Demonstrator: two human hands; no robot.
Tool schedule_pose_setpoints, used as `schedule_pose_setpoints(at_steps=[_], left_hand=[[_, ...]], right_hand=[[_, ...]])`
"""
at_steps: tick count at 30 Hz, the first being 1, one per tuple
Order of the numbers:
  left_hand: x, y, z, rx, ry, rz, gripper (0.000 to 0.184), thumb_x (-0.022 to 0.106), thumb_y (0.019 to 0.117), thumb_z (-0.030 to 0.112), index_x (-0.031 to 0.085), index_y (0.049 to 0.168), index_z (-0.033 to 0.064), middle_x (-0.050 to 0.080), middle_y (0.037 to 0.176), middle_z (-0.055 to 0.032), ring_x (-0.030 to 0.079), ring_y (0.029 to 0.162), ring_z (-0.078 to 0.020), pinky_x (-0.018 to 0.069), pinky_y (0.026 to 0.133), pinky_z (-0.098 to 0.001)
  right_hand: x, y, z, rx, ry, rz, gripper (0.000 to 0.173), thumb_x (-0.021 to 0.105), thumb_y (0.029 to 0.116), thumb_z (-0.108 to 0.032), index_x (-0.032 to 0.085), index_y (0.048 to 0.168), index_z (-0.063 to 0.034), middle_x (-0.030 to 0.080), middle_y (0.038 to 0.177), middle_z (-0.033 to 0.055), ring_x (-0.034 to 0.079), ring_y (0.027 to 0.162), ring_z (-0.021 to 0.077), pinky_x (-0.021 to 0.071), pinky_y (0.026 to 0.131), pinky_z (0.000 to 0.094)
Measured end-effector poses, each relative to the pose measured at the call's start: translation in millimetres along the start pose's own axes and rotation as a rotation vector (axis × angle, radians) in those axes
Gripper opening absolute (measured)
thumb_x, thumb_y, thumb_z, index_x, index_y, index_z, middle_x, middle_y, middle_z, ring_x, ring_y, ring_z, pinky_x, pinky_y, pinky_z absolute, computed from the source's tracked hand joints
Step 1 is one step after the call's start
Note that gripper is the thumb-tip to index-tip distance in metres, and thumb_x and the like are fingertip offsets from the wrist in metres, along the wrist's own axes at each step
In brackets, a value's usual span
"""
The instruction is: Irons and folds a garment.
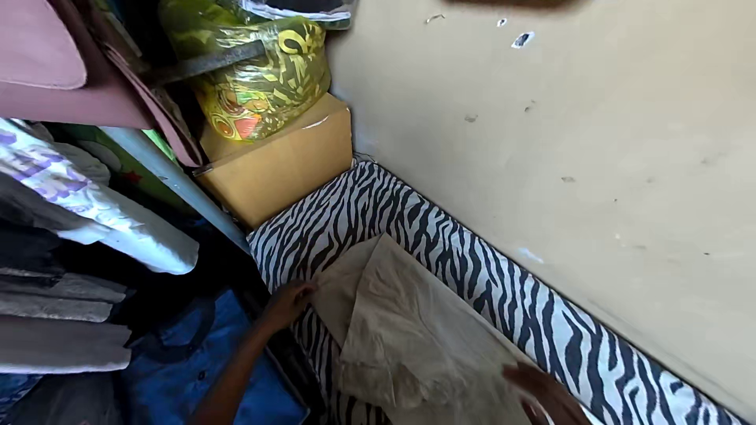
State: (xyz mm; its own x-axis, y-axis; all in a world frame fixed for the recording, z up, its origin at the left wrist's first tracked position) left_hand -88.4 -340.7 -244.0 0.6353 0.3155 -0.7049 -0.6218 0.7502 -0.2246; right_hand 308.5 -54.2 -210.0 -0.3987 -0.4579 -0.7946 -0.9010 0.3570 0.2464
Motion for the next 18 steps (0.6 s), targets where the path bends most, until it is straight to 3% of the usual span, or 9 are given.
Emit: schedule_pose_setpoints(at_steps=[3, 6, 8, 11, 14, 18], left_hand=[[3.0, -9.0, -12.8, -0.007, -0.078, 0.086, 0.03, 0.052, 0.1024, 0.005, 0.065, 0.128, -0.0019, 0.065, 0.129, -0.022, 0.065, 0.113, -0.0308, 0.0504, 0.101, -0.0444], [2.4, 4.1, -12.9, -0.003, -0.21, 0.081, 0.03, 0.051, 0.1053, 0.011, 0.064, 0.128, -0.0027, 0.068, 0.125, -0.0185, 0.067, 0.109, -0.024, 0.0521, 0.098, -0.0408], [3.4, 14.7, -8.5, -0.044, -0.249, 0.056, 0.029, 0.057, 0.1039, 0.016, 0.066, 0.125, -0.0019, 0.069, 0.118, -0.0171, 0.067, 0.102, -0.0214, 0.0533, 0.092, -0.0397], [1.2, 23.9, 0.4, -0.103, -0.174, -0.003, 0.027, 0.068, 0.0982, 0.019, 0.071, 0.113, -0.0043, 0.071, 0.109, -0.0198, 0.067, 0.103, -0.0263, 0.0511, 0.096, -0.0443], [-1.2, 22.3, -3.9, -0.146, -0.116, -0.022, 0.025, 0.069, 0.0974, 0.017, 0.073, 0.111, -0.0034, 0.072, 0.109, -0.0203, 0.067, 0.106, -0.0287, 0.0491, 0.101, -0.0469], [8.5, 18.1, -13.5, -0.232, -0.142, 0.013, 0.025, 0.068, 0.0982, 0.019, 0.073, 0.111, -0.0021, 0.071, 0.109, -0.0203, 0.066, 0.106, -0.0295, 0.049, 0.099, -0.0477]], right_hand=[[53.6, 113.9, 13.2, -0.263, -0.015, 0.068, 0.04, 0.042, 0.1072, -0.024, 0.073, 0.124, -0.0046, 0.069, 0.134, 0.0147, 0.056, 0.134, 0.0426, 0.0443, 0.111, 0.0602], [105.0, 201.2, 0.3, -0.309, 0.008, -0.11, 0.038, 0.044, 0.1089, -0.022, 0.068, 0.135, -0.0086, 0.061, 0.147, 0.0118, 0.045, 0.145, 0.043, 0.034, 0.117, 0.0649], [132.7, 236.3, -9.5, -0.287, -0.055, -0.239, 0.043, 0.039, 0.1107, -0.028, 0.061, 0.145, -0.0136, 0.052, 0.157, 0.0071, 0.034, 0.153, 0.0403, 0.0218, 0.122, 0.0677], [161.9, 257.0, -14.3, -0.214, -0.182, -0.393, 0.05, 0.03, 0.1118, -0.041, 0.048, 0.156, -0.0262, 0.036, 0.168, -0.0015, 0.017, 0.159, 0.0365, 0.0062, 0.121, 0.0728], [177.5, 253.6, -5.1, -0.271, -0.252, -0.286, 0.053, 0.027, 0.1098, -0.047, 0.047, 0.156, -0.0323, 0.035, 0.168, -0.0046, 0.02, 0.159, 0.0372, 0.0087, 0.119, 0.0763], [176.3, 252.9, -6.1, -0.264, -0.275, -0.31, 0.053, 0.024, 0.1096, -0.049, 0.045, 0.157, -0.0358, 0.034, 0.168, -0.0071, 0.019, 0.159, 0.035, 0.0101, 0.12, 0.0746]])
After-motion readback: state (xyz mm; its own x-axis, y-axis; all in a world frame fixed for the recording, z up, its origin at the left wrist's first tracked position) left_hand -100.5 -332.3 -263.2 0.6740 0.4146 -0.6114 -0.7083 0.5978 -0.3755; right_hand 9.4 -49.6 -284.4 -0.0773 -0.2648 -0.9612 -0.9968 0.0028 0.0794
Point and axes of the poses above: each hand's wrist, its own y-axis towards the middle knuckle, its own x-axis out of the palm, z = x × y, the point moved 3 cm from there along y, towards the middle knuckle
